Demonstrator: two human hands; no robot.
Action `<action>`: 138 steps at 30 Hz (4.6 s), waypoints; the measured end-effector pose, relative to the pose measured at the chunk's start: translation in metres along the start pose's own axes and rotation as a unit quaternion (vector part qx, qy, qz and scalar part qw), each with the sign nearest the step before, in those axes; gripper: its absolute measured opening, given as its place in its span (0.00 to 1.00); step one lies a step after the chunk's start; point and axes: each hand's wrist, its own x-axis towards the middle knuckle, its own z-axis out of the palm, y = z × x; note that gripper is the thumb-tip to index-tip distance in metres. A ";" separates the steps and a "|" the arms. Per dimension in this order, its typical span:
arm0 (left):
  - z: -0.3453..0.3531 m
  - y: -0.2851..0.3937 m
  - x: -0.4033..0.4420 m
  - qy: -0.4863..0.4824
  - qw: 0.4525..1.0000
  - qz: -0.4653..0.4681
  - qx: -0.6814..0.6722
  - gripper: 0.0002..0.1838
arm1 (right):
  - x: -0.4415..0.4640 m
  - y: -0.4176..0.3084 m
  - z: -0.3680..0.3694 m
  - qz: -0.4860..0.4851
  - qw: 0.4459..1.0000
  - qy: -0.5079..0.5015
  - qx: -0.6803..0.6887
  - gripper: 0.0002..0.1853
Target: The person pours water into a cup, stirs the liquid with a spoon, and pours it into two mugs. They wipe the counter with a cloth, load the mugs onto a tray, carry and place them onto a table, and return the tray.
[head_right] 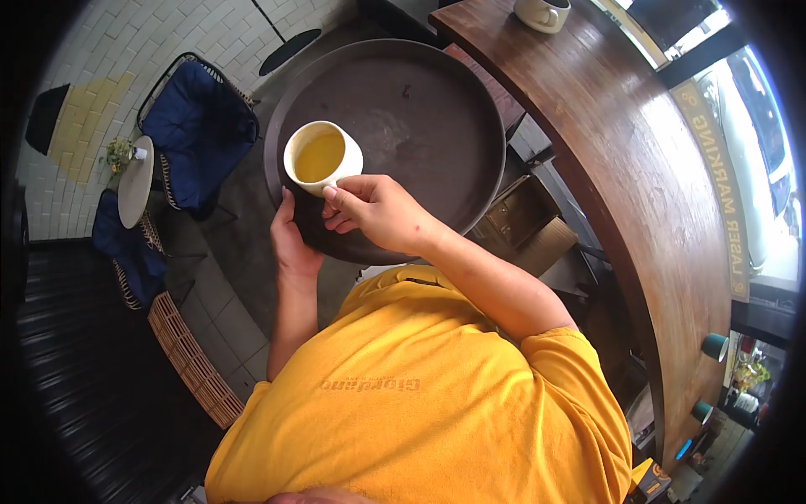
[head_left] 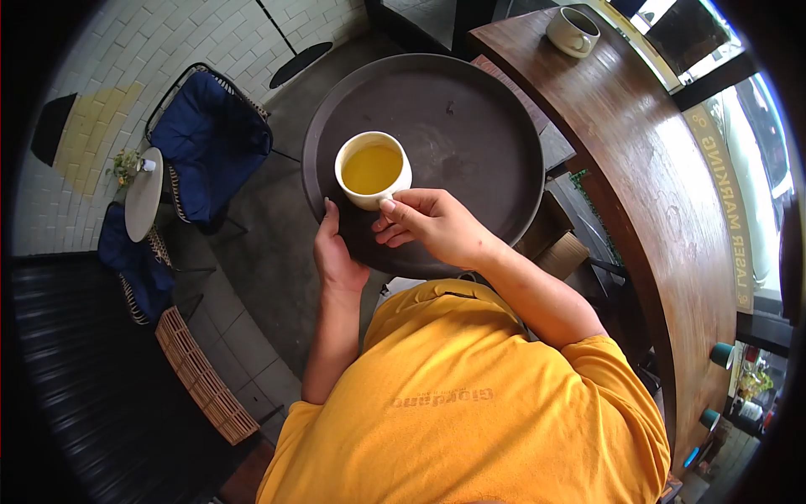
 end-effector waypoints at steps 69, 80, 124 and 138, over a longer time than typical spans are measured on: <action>0.175 -0.130 0.046 -0.348 0.864 -0.142 0.336 0.17 | -0.344 -0.024 -0.296 -0.219 0.730 0.647 0.030 0.17; 0.175 -0.118 0.043 -0.359 0.868 -0.114 0.322 0.18 | -0.332 -0.026 -0.282 -0.214 0.700 0.681 0.021 0.24; 0.005 -0.101 -0.303 -0.661 0.399 -0.536 0.340 0.17 | -0.228 0.273 0.555 -0.229 -0.238 0.936 0.117 0.22; -0.159 -0.030 -0.539 -0.717 0.239 -0.615 0.224 0.32 | -0.158 0.329 0.818 -0.183 -0.435 0.880 -0.045 0.32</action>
